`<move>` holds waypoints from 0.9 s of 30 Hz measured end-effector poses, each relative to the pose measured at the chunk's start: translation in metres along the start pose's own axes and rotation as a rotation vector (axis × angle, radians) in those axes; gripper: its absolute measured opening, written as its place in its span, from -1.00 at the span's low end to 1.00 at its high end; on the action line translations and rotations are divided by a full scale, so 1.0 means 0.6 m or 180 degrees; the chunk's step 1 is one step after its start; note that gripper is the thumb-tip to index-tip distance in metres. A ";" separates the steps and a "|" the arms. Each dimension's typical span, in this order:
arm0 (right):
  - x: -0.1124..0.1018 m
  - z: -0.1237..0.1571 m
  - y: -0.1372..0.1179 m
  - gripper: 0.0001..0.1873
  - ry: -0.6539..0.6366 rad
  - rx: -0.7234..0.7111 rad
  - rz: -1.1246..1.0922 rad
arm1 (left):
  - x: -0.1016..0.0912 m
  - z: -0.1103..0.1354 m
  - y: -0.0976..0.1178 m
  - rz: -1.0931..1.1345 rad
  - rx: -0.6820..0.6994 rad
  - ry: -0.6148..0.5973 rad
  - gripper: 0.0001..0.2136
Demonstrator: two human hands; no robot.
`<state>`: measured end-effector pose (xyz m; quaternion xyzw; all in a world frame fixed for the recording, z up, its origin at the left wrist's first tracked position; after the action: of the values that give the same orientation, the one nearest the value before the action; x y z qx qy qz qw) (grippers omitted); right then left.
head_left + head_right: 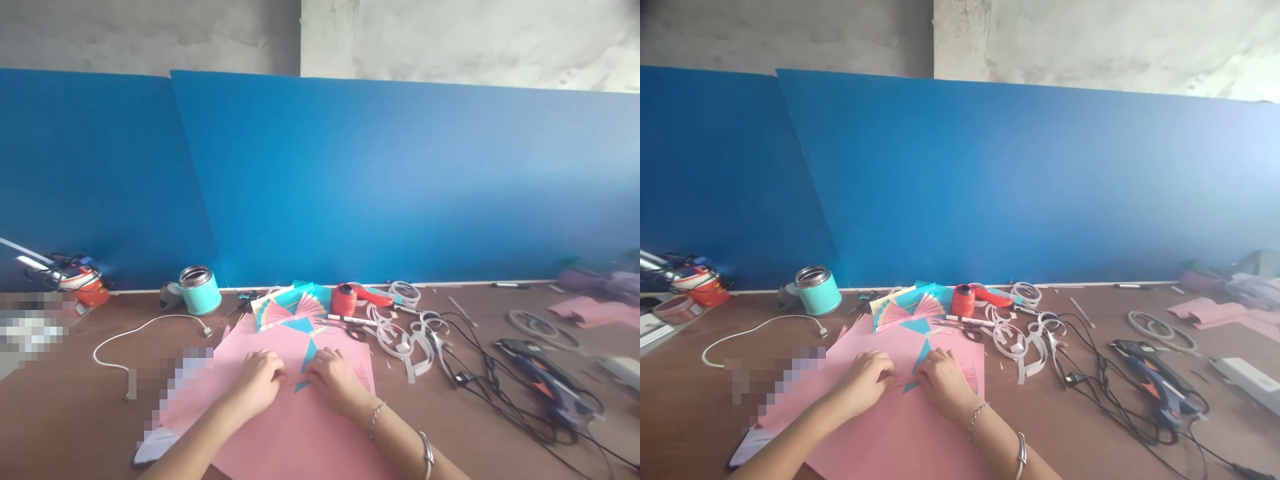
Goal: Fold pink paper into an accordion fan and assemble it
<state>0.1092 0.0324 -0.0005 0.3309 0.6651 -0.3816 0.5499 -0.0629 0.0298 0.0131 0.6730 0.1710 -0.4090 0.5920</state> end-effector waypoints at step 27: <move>-0.017 -0.003 0.009 -0.76 -0.0104 -0.0245 0.0186 | -0.002 0.035 -0.027 0.0070 0.0384 0.0360 -0.87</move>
<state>0.1147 0.0362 0.0090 0.3226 0.6603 -0.3448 0.5840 -0.0823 0.0144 0.0040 0.7313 0.1718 -0.3732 0.5443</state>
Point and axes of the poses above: each hand's wrist, its own z-axis away from the middle knuckle, its own x-axis out of the palm, y = z × x, the point moved 3 cm from there along -z, towards the middle knuckle, and after that the axes turned 15 degrees about z, right-handed, at the moved point
